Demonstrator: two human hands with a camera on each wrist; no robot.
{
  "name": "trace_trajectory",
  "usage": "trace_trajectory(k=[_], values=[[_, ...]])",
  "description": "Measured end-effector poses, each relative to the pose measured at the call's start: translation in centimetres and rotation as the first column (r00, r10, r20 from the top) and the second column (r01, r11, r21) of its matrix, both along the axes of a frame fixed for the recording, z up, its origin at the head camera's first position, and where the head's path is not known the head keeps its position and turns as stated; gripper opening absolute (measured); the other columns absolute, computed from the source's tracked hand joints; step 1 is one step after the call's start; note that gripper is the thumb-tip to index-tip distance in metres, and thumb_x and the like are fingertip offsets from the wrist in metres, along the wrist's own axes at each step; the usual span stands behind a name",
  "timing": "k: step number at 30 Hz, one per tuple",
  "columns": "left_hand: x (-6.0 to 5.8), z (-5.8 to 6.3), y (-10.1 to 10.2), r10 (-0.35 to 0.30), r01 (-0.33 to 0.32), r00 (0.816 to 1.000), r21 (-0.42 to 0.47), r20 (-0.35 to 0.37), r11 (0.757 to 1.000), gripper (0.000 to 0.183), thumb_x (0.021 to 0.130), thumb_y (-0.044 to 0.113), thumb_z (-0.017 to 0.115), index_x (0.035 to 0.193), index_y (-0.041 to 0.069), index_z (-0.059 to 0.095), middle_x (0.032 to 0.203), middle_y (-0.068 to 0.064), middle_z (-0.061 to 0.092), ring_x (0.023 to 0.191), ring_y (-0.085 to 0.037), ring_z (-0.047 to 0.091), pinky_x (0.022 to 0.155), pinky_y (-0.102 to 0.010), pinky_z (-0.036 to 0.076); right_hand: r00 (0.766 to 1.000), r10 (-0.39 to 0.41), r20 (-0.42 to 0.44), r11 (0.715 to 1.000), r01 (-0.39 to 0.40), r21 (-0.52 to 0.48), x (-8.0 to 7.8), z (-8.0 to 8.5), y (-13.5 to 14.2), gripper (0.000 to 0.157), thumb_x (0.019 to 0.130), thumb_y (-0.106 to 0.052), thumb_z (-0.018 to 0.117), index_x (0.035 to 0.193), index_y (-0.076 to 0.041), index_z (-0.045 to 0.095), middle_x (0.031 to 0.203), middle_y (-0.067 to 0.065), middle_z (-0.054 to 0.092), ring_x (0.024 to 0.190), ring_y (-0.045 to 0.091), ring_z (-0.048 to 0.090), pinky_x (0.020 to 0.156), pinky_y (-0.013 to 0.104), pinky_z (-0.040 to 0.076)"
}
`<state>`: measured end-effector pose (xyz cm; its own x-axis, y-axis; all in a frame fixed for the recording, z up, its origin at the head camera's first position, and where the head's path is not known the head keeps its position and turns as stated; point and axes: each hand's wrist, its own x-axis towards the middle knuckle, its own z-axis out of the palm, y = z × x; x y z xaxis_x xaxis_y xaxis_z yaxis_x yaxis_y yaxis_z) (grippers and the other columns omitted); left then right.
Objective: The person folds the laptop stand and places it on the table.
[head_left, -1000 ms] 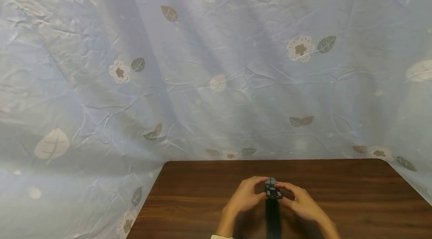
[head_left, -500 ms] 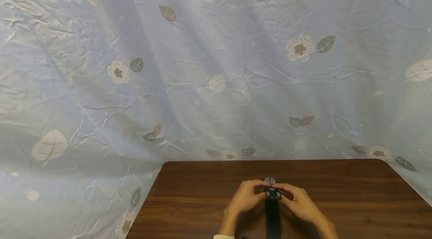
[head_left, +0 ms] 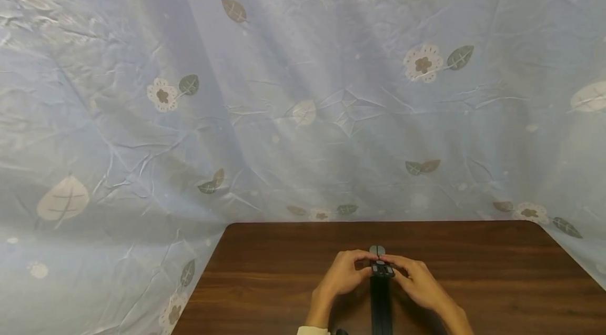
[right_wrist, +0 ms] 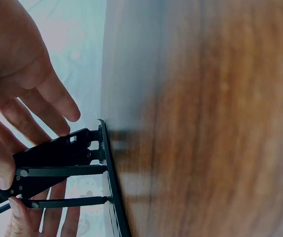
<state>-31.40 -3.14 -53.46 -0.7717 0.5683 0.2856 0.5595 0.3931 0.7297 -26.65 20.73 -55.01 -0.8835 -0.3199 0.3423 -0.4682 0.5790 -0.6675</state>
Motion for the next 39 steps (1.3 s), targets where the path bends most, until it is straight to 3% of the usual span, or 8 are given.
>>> trace_trajectory(k=[8,15,24,32,39], values=[[0.5,-0.7,0.0,0.016,-0.017,0.998,0.021,0.058,1.000,0.028,0.103,0.027,0.074,0.128,0.015,0.077,0.131,-0.001,0.078,0.125,-0.017,0.072,0.111,-0.035,0.057,0.997,0.004,0.077,0.999,-0.001,-0.035,0.5,-0.2,0.4,0.040,0.112,-0.030,0.059,0.144,-0.007,0.066,0.144,0.019,0.069,0.128,0.042,0.070,0.101,0.048,0.062],[0.8,-1.0,-0.1,0.032,-0.034,0.999,0.042,0.040,0.999,0.024,0.101,0.022,0.077,0.122,0.012,0.078,0.126,-0.004,0.079,0.123,-0.018,0.072,0.108,-0.033,0.058,0.992,-0.023,0.122,0.997,0.032,-0.065,0.7,-0.3,0.2,0.035,0.111,-0.029,0.061,0.140,-0.009,0.069,0.142,0.019,0.070,0.126,0.041,0.071,0.100,0.048,0.063],[0.1,0.4,0.1,0.027,-0.026,0.998,0.028,-0.057,0.999,0.022,0.100,0.016,0.076,0.119,0.005,0.078,0.122,-0.010,0.080,0.118,-0.018,0.074,0.103,-0.031,0.060,0.993,-0.069,0.095,0.997,0.071,-0.012,-0.1,1.0,-0.5,0.030,0.112,-0.023,0.058,0.135,-0.009,0.071,0.137,0.019,0.073,0.122,0.040,0.073,0.098,0.051,0.063],[-0.4,0.6,0.3,0.030,-0.031,0.998,-0.014,-0.054,0.999,0.022,0.102,0.018,0.073,0.121,0.008,0.077,0.124,-0.007,0.079,0.118,-0.015,0.073,0.101,-0.028,0.059,0.992,-0.097,0.080,0.995,0.096,0.019,-0.3,1.4,-0.6,0.030,0.112,-0.020,0.057,0.135,-0.008,0.071,0.137,0.021,0.073,0.125,0.044,0.071,0.103,0.061,0.059],[-0.7,0.4,0.4,0.014,-0.015,0.999,-0.004,-0.052,1.000,0.026,0.106,0.025,0.067,0.124,0.008,0.076,0.126,-0.006,0.078,0.119,-0.018,0.073,0.102,-0.031,0.060,1.000,-0.020,0.020,1.000,0.020,0.006,-0.8,1.5,-0.3,0.031,0.115,-0.020,0.052,0.133,-0.003,0.069,0.132,0.021,0.075,0.118,0.041,0.075,0.099,0.055,0.062]])
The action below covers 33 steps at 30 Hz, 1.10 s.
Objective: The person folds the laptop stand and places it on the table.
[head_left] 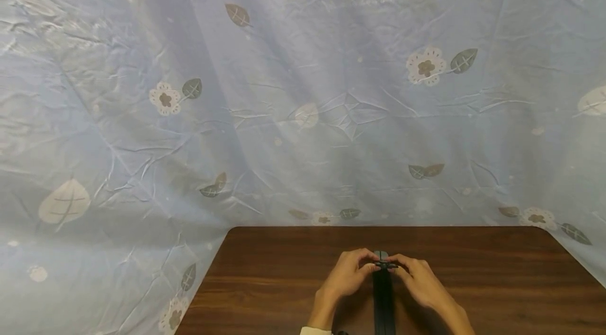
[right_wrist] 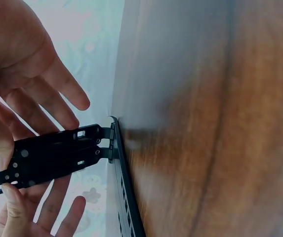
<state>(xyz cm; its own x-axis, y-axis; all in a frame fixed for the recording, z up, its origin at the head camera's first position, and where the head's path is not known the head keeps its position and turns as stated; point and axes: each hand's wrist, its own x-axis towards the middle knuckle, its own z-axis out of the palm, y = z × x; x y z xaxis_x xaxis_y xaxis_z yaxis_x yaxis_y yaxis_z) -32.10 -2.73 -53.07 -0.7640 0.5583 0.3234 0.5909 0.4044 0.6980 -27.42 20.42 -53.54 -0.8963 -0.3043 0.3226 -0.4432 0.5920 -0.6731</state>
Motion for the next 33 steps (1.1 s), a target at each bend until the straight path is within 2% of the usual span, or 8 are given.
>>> trace_trajectory(k=[5,8,15,20,25,33], values=[[-0.16,-0.65,0.31,0.025,-0.025,1.000,0.026,-0.009,0.999,0.025,0.106,0.026,0.065,0.121,0.009,0.074,0.124,-0.006,0.079,0.116,-0.018,0.075,0.100,-0.028,0.061,0.999,-0.035,-0.031,0.999,0.035,0.007,-0.50,-0.47,-0.32,0.027,0.115,-0.022,0.051,0.128,-0.008,0.070,0.129,0.018,0.077,0.118,0.041,0.074,0.097,0.052,0.064],[-0.07,-0.96,0.41,0.037,-0.037,0.999,0.031,-0.003,0.999,0.022,0.106,0.025,0.065,0.118,0.010,0.075,0.120,-0.004,0.080,0.111,-0.013,0.076,0.095,-0.023,0.061,0.998,-0.056,-0.041,0.998,0.056,0.004,-0.39,-0.88,-0.51,0.024,0.114,-0.021,0.053,0.125,-0.011,0.071,0.127,0.016,0.078,0.117,0.041,0.075,0.095,0.050,0.065],[-0.35,-0.27,0.51,0.036,-0.036,0.999,0.033,-0.016,0.999,0.022,0.105,0.023,0.066,0.120,0.010,0.076,0.119,-0.005,0.081,0.103,-0.008,0.075,0.088,-0.019,0.060,0.996,-0.073,-0.049,0.997,0.073,-0.005,-0.52,-0.52,-0.29,0.025,0.114,-0.020,0.053,0.125,-0.009,0.072,0.125,0.018,0.078,0.114,0.041,0.076,0.093,0.051,0.065],[-0.38,-0.26,0.28,0.022,-0.022,1.000,0.010,0.007,1.000,0.026,0.106,0.026,0.066,0.124,0.009,0.075,0.126,-0.005,0.079,0.112,-0.013,0.075,0.095,-0.023,0.060,0.999,-0.028,-0.032,1.000,0.028,-0.007,-0.53,-0.47,-0.06,0.026,0.114,-0.015,0.052,0.130,-0.005,0.069,0.129,0.023,0.076,0.114,0.041,0.076,0.095,0.050,0.065],[-0.34,-0.26,-0.08,0.012,-0.012,1.000,0.005,0.021,1.000,0.024,0.105,0.023,0.068,0.123,0.010,0.076,0.127,-0.005,0.078,0.117,-0.016,0.074,0.099,-0.027,0.061,0.999,0.020,-0.042,1.000,-0.019,0.007,-0.57,-0.89,0.02,0.027,0.114,-0.012,0.051,0.134,-0.003,0.067,0.132,0.022,0.075,0.112,0.037,0.078,0.094,0.047,0.065],[-0.36,-0.08,-0.24,0.003,-0.003,1.000,-0.031,-0.009,1.000,0.023,0.104,0.019,0.071,0.124,0.010,0.077,0.127,-0.005,0.079,0.123,-0.017,0.072,0.103,-0.029,0.060,0.999,0.013,-0.052,0.999,-0.011,0.041,-0.42,-0.87,0.39,0.028,0.110,-0.005,0.055,0.136,-0.003,0.068,0.131,0.019,0.076,0.118,0.039,0.075,0.095,0.049,0.064]])
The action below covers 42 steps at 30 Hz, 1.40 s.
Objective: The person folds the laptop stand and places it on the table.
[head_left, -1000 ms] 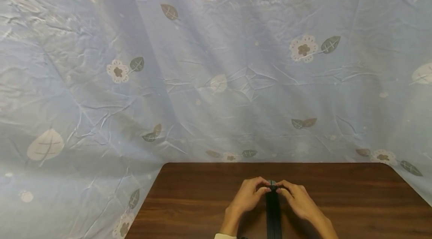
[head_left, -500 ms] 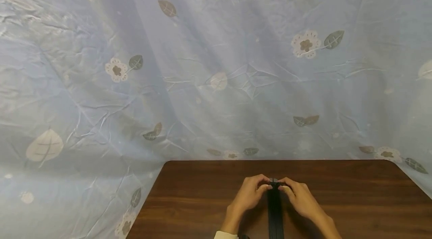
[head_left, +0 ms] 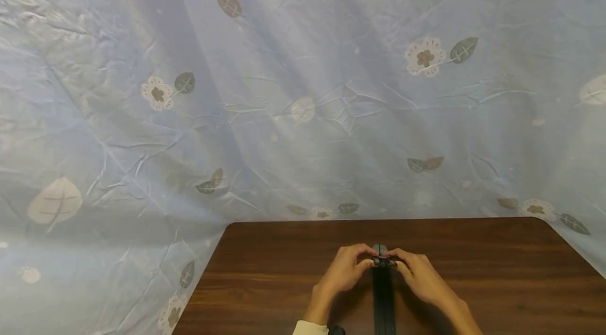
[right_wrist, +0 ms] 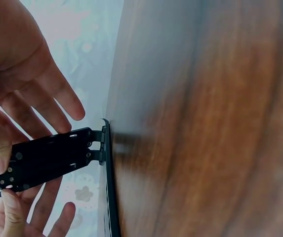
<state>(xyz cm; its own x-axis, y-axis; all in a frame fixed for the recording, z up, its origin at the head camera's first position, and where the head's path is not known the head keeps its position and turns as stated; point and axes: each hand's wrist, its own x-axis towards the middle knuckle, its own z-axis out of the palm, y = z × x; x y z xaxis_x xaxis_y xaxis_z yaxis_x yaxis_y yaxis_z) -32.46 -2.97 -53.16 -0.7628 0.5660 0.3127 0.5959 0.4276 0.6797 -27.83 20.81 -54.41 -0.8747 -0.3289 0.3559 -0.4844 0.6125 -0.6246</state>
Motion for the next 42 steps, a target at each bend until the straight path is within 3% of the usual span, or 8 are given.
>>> trace_trajectory(k=[5,11,18,23,32,42], values=[[0.2,-0.2,-0.3,-0.013,0.013,1.000,-0.033,0.017,0.999,0.026,0.103,0.019,0.072,0.128,0.011,0.076,0.130,-0.003,0.078,0.125,-0.016,0.071,0.105,-0.031,0.060,0.998,0.009,0.060,0.999,-0.011,0.033,0.2,0.3,0.4,0.032,0.111,-0.012,0.058,0.140,-0.006,0.067,0.139,0.019,0.072,0.126,0.042,0.070,0.100,0.053,0.061],[0.4,-0.4,-0.7,-0.034,0.036,0.998,-0.021,0.060,0.999,0.026,0.100,0.018,0.077,0.125,0.012,0.078,0.131,-0.002,0.078,0.128,-0.019,0.070,0.110,-0.034,0.058,0.990,0.084,0.110,0.996,-0.086,0.014,0.2,0.1,1.0,0.035,0.110,-0.023,0.061,0.141,-0.007,0.067,0.143,0.018,0.070,0.131,0.046,0.066,0.101,0.053,0.061],[0.3,-0.5,-1.1,-0.083,0.085,0.996,-0.073,0.031,0.994,0.028,0.090,0.013,0.087,0.117,0.012,0.082,0.126,0.000,0.080,0.125,-0.011,0.071,0.111,-0.028,0.055,0.977,0.161,0.142,0.985,-0.168,0.032,0.1,0.1,1.7,0.039,0.102,-0.028,0.073,0.136,-0.009,0.072,0.144,0.015,0.070,0.132,0.050,0.064,0.104,0.060,0.057],[0.5,-0.4,-1.4,-0.105,0.105,0.994,-0.103,0.008,0.989,0.031,0.086,0.012,0.090,0.117,0.012,0.083,0.126,0.001,0.080,0.124,-0.010,0.071,0.111,-0.027,0.054,0.974,0.164,0.158,0.982,-0.177,0.070,0.2,0.1,1.7,0.040,0.098,-0.029,0.079,0.134,-0.013,0.074,0.146,0.014,0.070,0.133,0.050,0.063,0.105,0.064,0.054],[1.1,-0.3,-1.6,-0.122,0.135,0.988,-0.145,0.093,0.980,0.033,0.086,0.013,0.091,0.118,0.013,0.082,0.131,0.002,0.078,0.127,-0.010,0.068,0.108,-0.025,0.054,0.952,0.209,0.224,0.974,-0.224,0.044,0.9,0.1,1.5,0.046,0.097,-0.030,0.080,0.135,-0.006,0.073,0.149,0.021,0.065,0.134,0.058,0.058,0.105,0.073,0.052],[1.1,0.1,-1.5,-0.161,0.200,0.973,-0.256,0.164,0.946,0.029,0.099,0.031,0.078,0.123,0.014,0.081,0.138,0.004,0.075,0.129,-0.010,0.067,0.103,-0.022,0.056,0.940,0.231,0.249,0.956,-0.267,0.119,0.5,0.3,1.3,0.047,0.096,-0.036,0.081,0.126,-0.002,0.076,0.148,0.023,0.065,0.134,0.058,0.057,0.102,0.065,0.056]])
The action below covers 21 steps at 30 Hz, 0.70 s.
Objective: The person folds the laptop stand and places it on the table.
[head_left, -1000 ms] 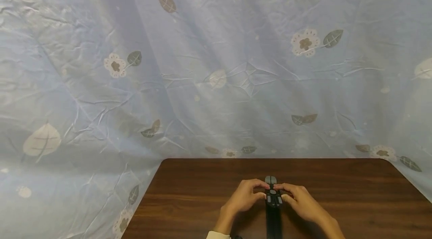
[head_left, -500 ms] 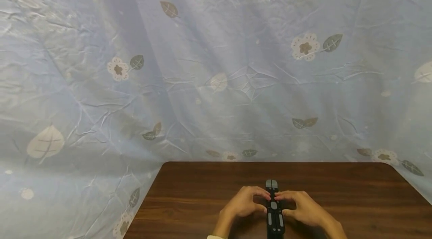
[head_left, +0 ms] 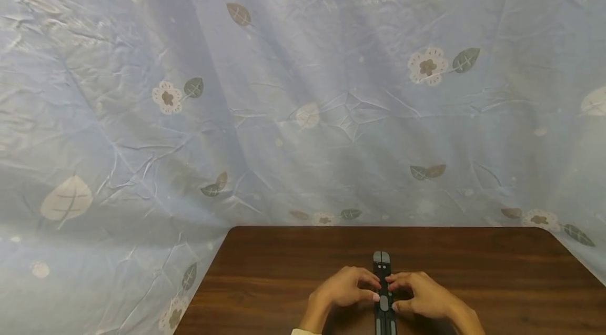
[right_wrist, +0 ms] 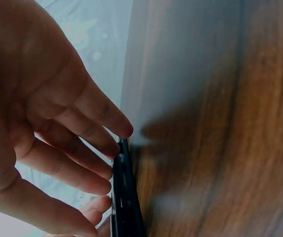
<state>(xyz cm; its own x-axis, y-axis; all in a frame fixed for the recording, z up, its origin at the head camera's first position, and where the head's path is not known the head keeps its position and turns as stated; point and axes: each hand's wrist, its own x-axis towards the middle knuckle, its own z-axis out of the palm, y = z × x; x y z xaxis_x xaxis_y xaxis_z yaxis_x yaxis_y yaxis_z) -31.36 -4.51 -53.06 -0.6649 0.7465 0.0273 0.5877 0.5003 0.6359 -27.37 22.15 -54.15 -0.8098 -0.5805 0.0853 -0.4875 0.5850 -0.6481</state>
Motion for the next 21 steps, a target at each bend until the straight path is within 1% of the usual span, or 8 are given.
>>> trace_trajectory(k=[2,6,9,15,18,21], values=[[-0.1,0.1,0.0,0.004,-0.004,1.000,0.002,-0.005,1.000,0.030,0.100,0.031,0.077,0.124,0.014,0.081,0.138,0.003,0.075,0.129,-0.011,0.068,0.104,-0.022,0.056,1.000,-0.003,-0.007,1.000,0.003,0.005,0.0,0.1,-0.1,0.046,0.096,-0.035,0.080,0.126,-0.001,0.076,0.148,0.023,0.065,0.134,0.059,0.057,0.102,0.066,0.056],[0.1,0.1,0.0,0.029,-0.030,0.999,0.002,0.032,1.000,0.032,0.101,0.031,0.076,0.128,0.014,0.079,0.137,0.003,0.075,0.130,-0.011,0.067,0.106,-0.025,0.056,1.000,0.000,0.006,1.000,0.000,0.001,0.2,0.2,-0.3,0.043,0.097,-0.031,0.079,0.125,0.001,0.075,0.148,0.026,0.063,0.134,0.062,0.056,0.101,0.070,0.055],[0.1,0.2,0.0,0.039,-0.040,0.998,0.007,0.055,0.999,0.033,0.102,0.031,0.075,0.130,0.013,0.078,0.136,0.002,0.075,0.130,-0.012,0.067,0.107,-0.026,0.056,1.000,-0.005,0.015,1.000,0.005,-0.006,0.2,0.2,-0.5,0.041,0.098,-0.030,0.078,0.124,0.001,0.076,0.148,0.026,0.064,0.134,0.062,0.056,0.101,0.071,0.054],[0.3,0.5,0.0,0.065,-0.065,0.996,0.003,0.062,0.998,0.032,0.105,0.034,0.071,0.130,0.016,0.078,0.136,0.002,0.076,0.126,-0.013,0.069,0.104,-0.028,0.058,0.999,-0.034,-0.030,0.999,0.034,0.012,0.0,0.6,-0.9,0.038,0.099,-0.030,0.078,0.123,-0.001,0.077,0.143,0.023,0.068,0.131,0.056,0.061,0.099,0.068,0.055],[0.5,0.5,0.1,0.073,-0.073,0.995,-0.001,0.069,0.997,0.032,0.106,0.036,0.069,0.129,0.016,0.078,0.134,0.002,0.076,0.123,-0.012,0.070,0.102,-0.028,0.059,0.999,-0.053,-0.007,0.998,0.053,0.015,0.3,0.9,-1.1,0.038,0.100,-0.032,0.077,0.124,-0.003,0.076,0.142,0.023,0.069,0.128,0.054,0.063,0.098,0.069,0.057],[0.8,0.6,0.0,0.082,-0.083,0.995,0.016,0.063,0.996,0.034,0.106,0.036,0.068,0.129,0.013,0.078,0.130,0.001,0.078,0.119,-0.011,0.072,0.101,-0.029,0.060,0.997,-0.066,0.028,0.998,0.066,0.009,0.6,1.3,-1.1,0.039,0.100,-0.031,0.077,0.127,-0.003,0.074,0.139,0.023,0.070,0.126,0.052,0.065,0.098,0.070,0.056]])
